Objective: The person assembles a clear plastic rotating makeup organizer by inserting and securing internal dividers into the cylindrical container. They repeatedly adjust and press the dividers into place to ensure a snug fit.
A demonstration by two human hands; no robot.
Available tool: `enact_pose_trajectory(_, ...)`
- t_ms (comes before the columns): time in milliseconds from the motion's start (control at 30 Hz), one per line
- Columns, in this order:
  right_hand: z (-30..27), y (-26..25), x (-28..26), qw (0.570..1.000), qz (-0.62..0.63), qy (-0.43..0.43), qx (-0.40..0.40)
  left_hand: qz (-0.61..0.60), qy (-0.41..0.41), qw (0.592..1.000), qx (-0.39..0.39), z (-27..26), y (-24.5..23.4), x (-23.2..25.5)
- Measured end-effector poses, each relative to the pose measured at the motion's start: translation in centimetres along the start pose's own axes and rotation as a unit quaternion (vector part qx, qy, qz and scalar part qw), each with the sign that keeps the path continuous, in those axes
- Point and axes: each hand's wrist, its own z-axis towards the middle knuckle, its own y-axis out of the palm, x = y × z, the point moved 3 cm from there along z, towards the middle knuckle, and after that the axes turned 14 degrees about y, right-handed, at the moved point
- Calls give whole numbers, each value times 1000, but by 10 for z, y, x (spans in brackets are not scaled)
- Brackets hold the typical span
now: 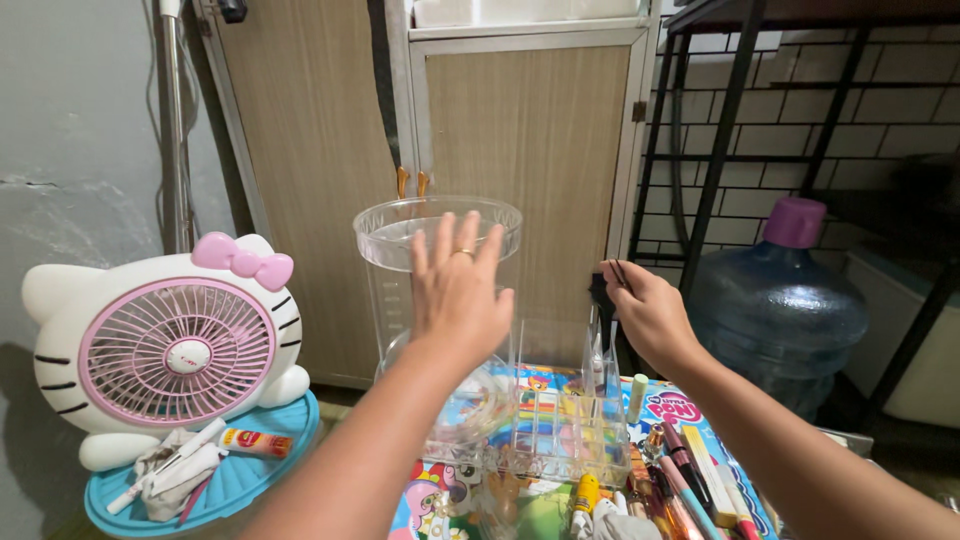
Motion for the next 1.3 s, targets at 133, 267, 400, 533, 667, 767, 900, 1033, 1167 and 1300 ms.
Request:
enact_pose_trajectory(133, -1, 1, 1, 999, 31, -21, -10, 27, -58, 998, -15, -13, -7, -21)
enact_pose_trajectory(267, -4, 5, -2, 998, 51, -33, -22, 39, -94, 994, -40, -26, -13, -35)
enact_pose_trajectory(400, -11, 9, -9, 999, 46, -20, -17, 42, -87, 994, -59, -32, -15, -40)
enact_pose_trajectory(533, -20, 15, -6, 998, 31, 23, -46, 35, -57, 996, -53, -35, -15, -36)
enact_pose_trajectory(667, -26, 22, 0, 998, 38, 15, -57, 32, -48, 997, -52, -36, -12, -30)
enact_pose_trajectory(767, -33, 26, 4, 995, 51, 44, -73, 25, -30, 999, -24, -36, -10, -27)
enact_pose_trajectory(900, -41, 28, 13, 995, 32, 52, -75, -6, 3, 1000, 23, -40, -8, -23)
enact_pose_trajectory(1033, -43, 32, 29, 992, 42, 63, -100, -26, 45, 994, 98, -50, -8, -14)
enact_pose_trajectory(1167, -49, 36, 45, 986, 57, 105, -117, -54, 30, 989, 137, -69, -2, -5)
enact_pose_trajectory(1300, -58, 38, 59, 981, 74, 115, -140, -154, -89, 980, 83, -99, 29, -10)
